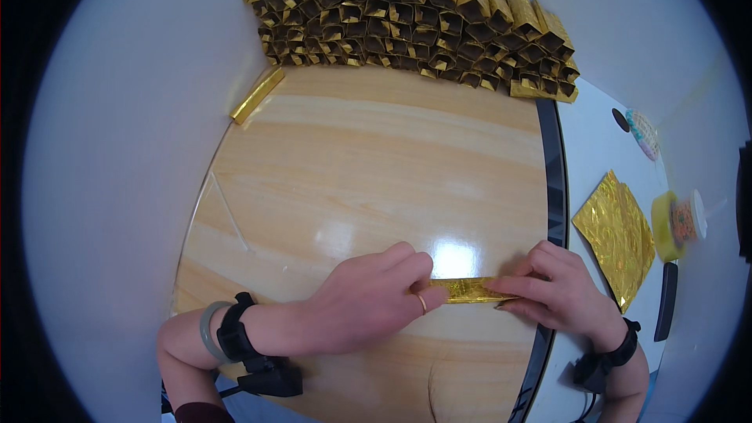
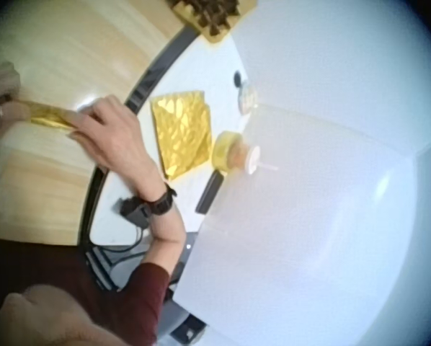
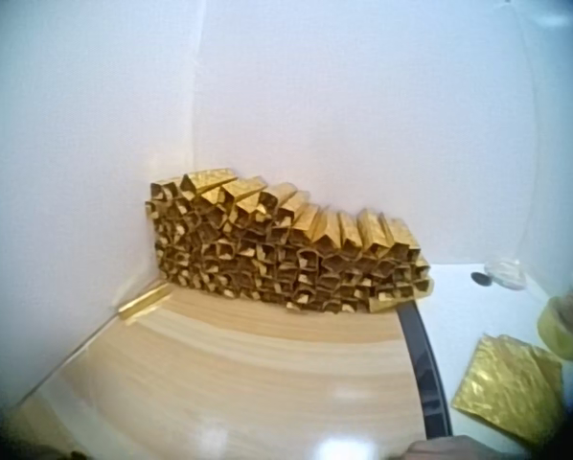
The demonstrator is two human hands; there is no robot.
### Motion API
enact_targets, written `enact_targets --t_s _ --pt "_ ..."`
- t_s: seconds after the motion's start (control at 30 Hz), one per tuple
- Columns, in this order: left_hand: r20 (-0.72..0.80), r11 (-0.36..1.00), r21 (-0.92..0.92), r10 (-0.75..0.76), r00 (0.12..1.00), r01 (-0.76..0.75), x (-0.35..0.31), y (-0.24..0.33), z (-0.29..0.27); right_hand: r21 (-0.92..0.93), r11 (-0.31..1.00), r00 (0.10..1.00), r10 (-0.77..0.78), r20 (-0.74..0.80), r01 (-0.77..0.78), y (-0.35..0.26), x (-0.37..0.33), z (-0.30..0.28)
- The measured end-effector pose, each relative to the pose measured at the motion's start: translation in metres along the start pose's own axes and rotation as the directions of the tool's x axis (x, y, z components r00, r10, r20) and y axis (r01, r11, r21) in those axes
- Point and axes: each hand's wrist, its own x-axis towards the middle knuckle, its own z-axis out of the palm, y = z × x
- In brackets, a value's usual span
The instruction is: Folding gold foil paper into rectangular joss paper shapes for ritual use.
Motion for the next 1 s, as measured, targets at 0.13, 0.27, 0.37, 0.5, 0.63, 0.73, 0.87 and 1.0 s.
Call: enact_targets --t_s 0.13,0.27,0.37,0.5,0.63,0.73,0.87,1.0 --pt "0.08 0.963 -0.114 0.253 0.964 -0.243 0.002 -0.006 -0.006 -0.14 0.975 0.985 -0.171 0.034 0.174 0.007 -0.003 0.003" --pt "0.042 0.946 -0.142 0.3 0.953 -0.292 0.002 -0.011 0.002 -0.172 0.966 0.981 -0.188 0.041 0.192 0.003 -0.001 0.002" --pt "-0.01 0.947 -0.149 0.286 0.958 -0.284 0.003 -0.009 0.006 -0.228 0.949 0.975 -0.224 0.005 0.219 0.002 -0.003 0.005" --pt "-0.076 0.94 -0.127 0.31 0.948 -0.318 0.004 -0.009 0.011 -0.371 0.88 0.954 -0.291 0.072 0.297 0.001 -0.007 0.007" --pt "-0.119 0.925 -0.08 0.362 0.924 -0.372 0.006 -0.01 0.014 -0.421 0.847 0.945 -0.312 0.101 0.324 -0.003 -0.006 0.009" --pt "-0.083 0.945 -0.11 0.299 0.951 -0.307 0.005 -0.006 0.014 -0.481 0.793 0.923 -0.369 0.11 0.374 -0.006 -0.004 0.007" --pt "-0.091 0.949 -0.175 0.249 0.964 -0.262 0.002 -0.004 0.019 -0.512 0.776 0.921 -0.38 0.087 0.368 -0.005 -0.006 0.01" --pt "-0.071 0.947 -0.152 0.276 0.959 -0.283 0.002 -0.004 0.019 -0.541 0.752 0.905 -0.423 0.045 0.378 -0.002 -0.006 0.006"
